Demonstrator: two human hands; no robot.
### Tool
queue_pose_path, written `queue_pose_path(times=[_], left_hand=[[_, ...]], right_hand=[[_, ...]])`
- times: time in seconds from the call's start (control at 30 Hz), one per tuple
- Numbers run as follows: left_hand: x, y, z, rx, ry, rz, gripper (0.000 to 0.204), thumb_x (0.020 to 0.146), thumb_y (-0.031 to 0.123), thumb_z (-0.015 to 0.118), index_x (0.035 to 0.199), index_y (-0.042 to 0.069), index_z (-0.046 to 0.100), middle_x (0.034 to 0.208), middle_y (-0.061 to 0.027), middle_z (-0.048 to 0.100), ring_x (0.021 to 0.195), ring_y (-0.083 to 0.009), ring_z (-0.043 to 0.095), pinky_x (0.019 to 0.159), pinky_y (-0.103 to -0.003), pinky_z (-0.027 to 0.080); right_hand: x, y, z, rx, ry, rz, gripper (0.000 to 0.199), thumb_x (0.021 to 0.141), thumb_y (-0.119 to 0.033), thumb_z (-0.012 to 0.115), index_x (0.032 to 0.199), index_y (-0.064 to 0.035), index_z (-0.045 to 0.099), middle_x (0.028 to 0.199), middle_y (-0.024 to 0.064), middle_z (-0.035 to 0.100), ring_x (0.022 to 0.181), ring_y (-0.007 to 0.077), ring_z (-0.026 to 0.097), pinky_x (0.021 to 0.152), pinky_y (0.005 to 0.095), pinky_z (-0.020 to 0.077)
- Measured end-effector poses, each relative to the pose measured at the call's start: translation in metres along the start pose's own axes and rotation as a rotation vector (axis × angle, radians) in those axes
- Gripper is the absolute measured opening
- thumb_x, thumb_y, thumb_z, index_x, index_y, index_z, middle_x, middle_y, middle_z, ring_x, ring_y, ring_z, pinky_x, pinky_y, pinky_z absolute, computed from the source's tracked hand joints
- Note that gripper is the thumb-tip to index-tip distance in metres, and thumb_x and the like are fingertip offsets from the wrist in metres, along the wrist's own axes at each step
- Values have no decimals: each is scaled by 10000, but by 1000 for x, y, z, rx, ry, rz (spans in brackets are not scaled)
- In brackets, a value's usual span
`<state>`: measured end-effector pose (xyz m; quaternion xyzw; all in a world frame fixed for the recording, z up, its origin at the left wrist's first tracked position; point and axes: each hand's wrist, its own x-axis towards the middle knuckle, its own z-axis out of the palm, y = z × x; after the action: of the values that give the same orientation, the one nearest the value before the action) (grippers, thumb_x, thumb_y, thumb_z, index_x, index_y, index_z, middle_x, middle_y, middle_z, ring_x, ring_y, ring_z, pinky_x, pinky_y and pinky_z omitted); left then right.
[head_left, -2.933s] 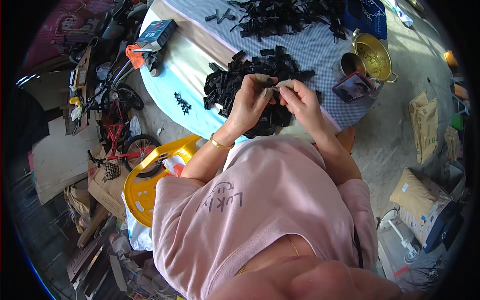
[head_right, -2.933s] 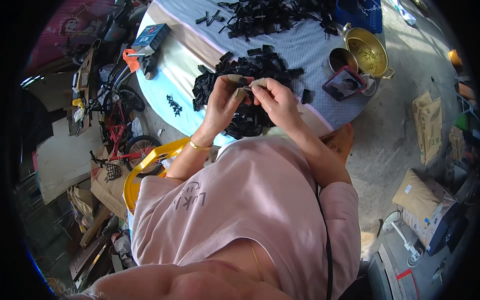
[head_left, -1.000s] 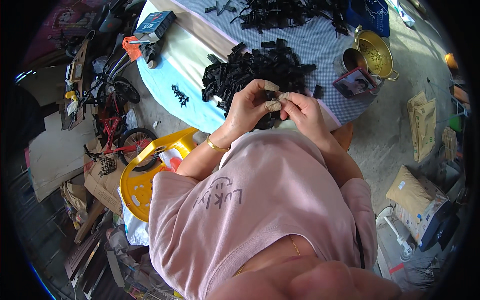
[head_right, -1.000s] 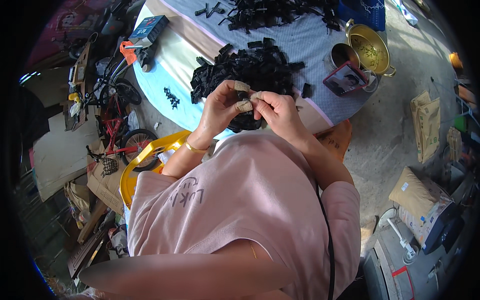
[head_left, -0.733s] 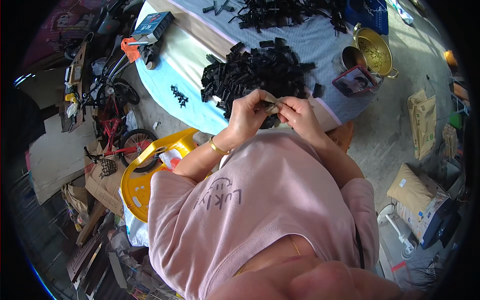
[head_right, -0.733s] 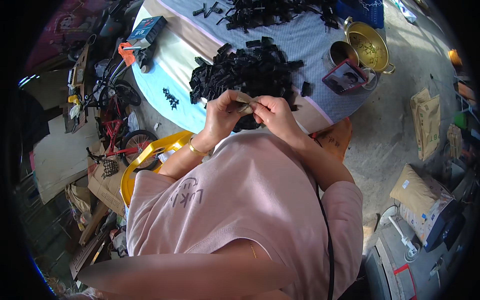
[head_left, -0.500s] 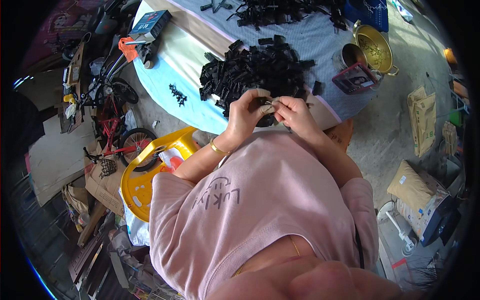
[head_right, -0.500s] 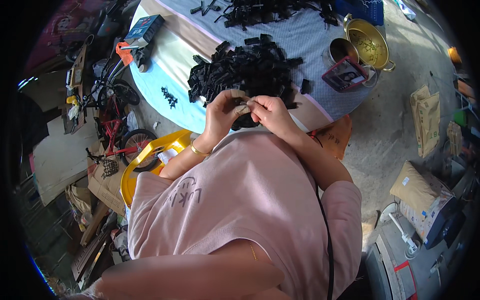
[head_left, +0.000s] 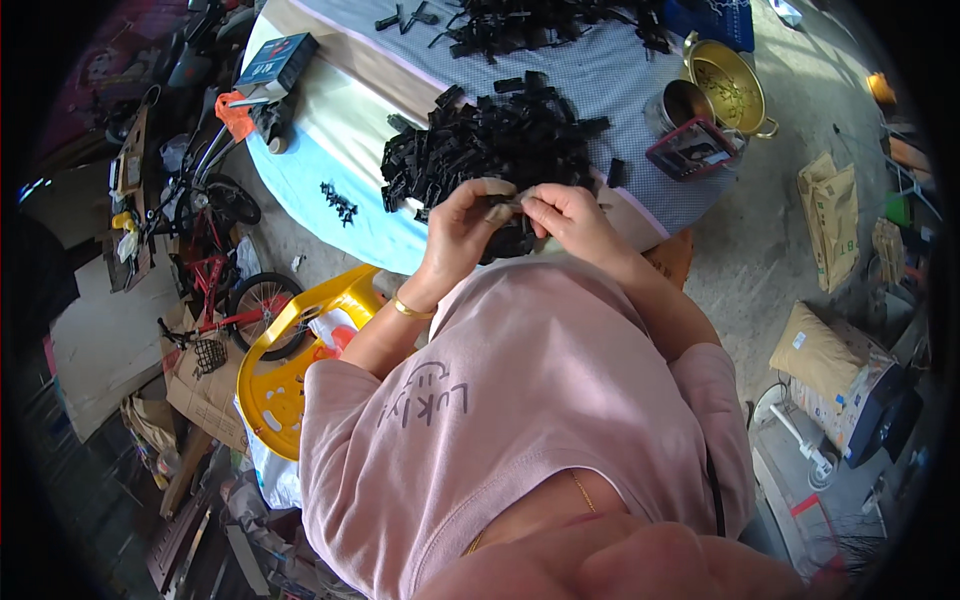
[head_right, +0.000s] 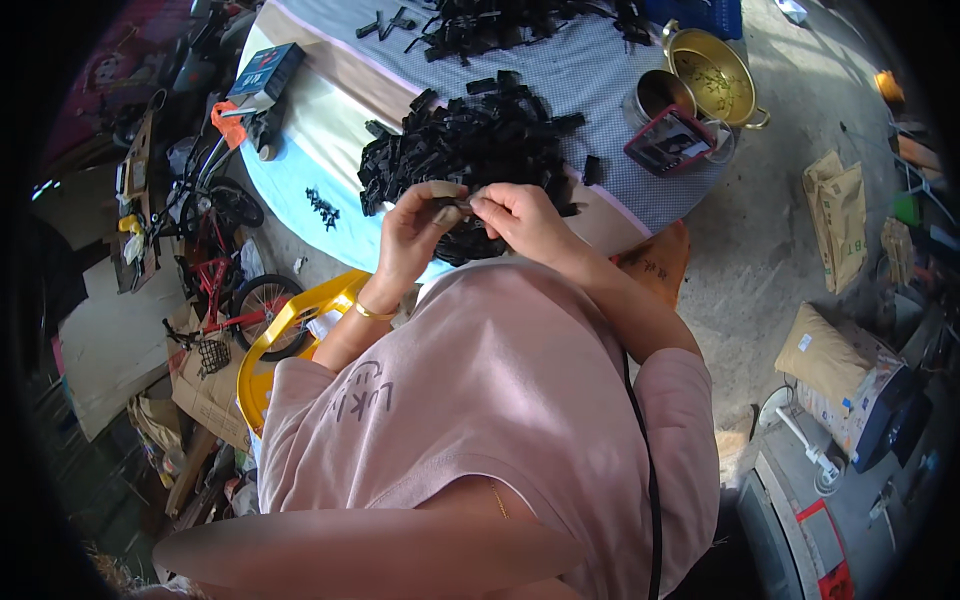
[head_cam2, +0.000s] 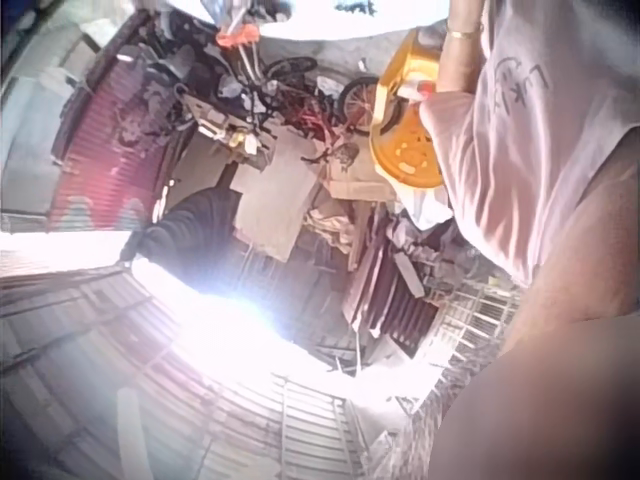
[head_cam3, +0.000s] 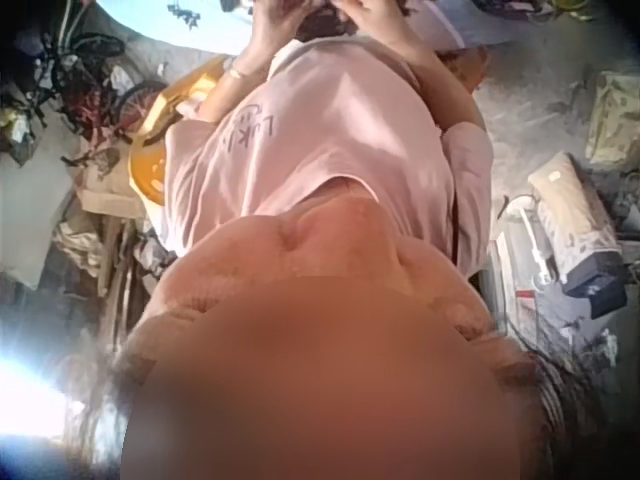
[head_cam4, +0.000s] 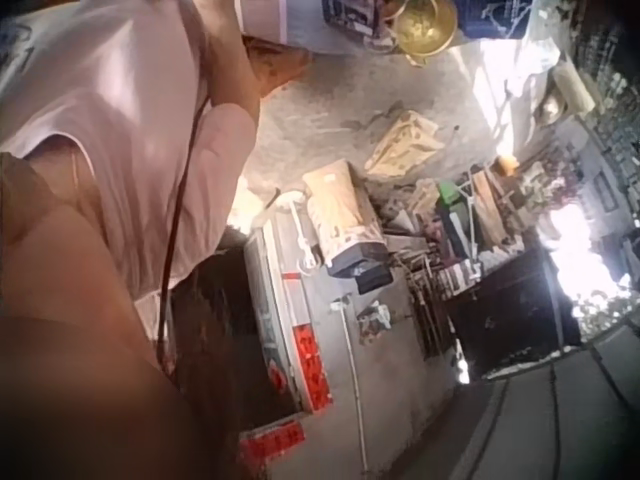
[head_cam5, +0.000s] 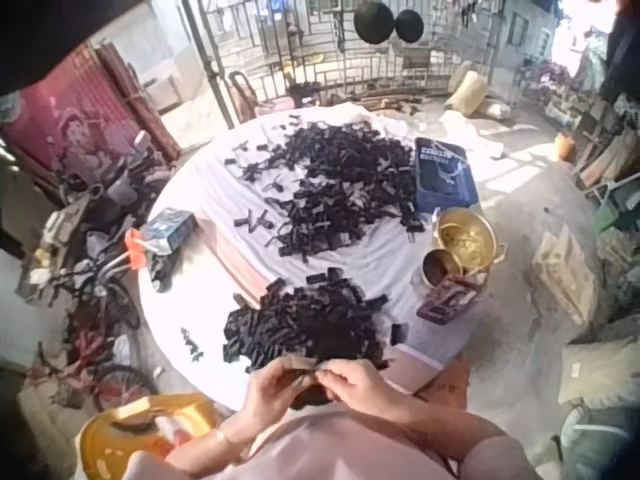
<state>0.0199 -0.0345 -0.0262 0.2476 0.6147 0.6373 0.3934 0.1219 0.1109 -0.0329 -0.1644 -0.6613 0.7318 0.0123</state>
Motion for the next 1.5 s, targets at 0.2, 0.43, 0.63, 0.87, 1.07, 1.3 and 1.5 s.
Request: queue_pose_path(times=[0.2,0.43,0.63,0.87,1.07,1.3,1.5], left_hand=[[27,-2,-60,59,304,24,206,861,-18,415,1045,-11,509,933,-47,565,805,-102,566,724,-215,457],[48,-18,-106,1002,449,24,250,746,34,487,983,15,564,840,-152,621,741,-250,610,698,-306,471],[54,-36,-105,1015,219,-87,409,720,17,443,1124,46,504,937,-217,591,858,-355,575,790,-392,443],[56,-23,-94,1005,265,95,437,747,39,492,1183,30,463,1170,-160,482,1094,-321,466,925,-345,370],[54,-3,-61,1002,216,251,352,760,80,555,1103,15,512,1123,-187,497,1046,-334,483,897,-367,391],[45,15,-46,936,253,319,305,769,80,561,1069,25,547,1137,-162,509,1039,-316,498,884,-350,400],[41,18,-40,900,260,347,294,775,76,561,1065,24,553,1128,-160,518,1013,-320,516,869,-344,411]], right_hand=[[43,20,-56,-812,401,-41,359,718,-272,659,1002,-66,585,638,82,598,564,203,583,525,296,457],[85,63,-87,-1186,217,245,341,733,-193,581,1064,-109,574,876,148,623,854,297,590,737,390,469],[85,56,-87,-1133,165,306,228,701,-84,518,907,-77,616,907,155,617,895,299,578,767,395,460],[77,72,-98,-1212,243,249,250,728,-94,523,970,-89,589,872,141,625,857,305,587,744,396,458],[75,78,-102,-1235,316,84,154,739,-74,493,850,-70,600,836,138,625,830,295,594,702,399,469],[64,57,-91,-757,671,-268,151,763,-158,603,869,-50,619,748,125,628,647,256,609,578,323,471],[48,36,-104,-625,742,-175,195,757,-159,612,878,-7,590,744,126,632,656,219,615,604,316,471]])
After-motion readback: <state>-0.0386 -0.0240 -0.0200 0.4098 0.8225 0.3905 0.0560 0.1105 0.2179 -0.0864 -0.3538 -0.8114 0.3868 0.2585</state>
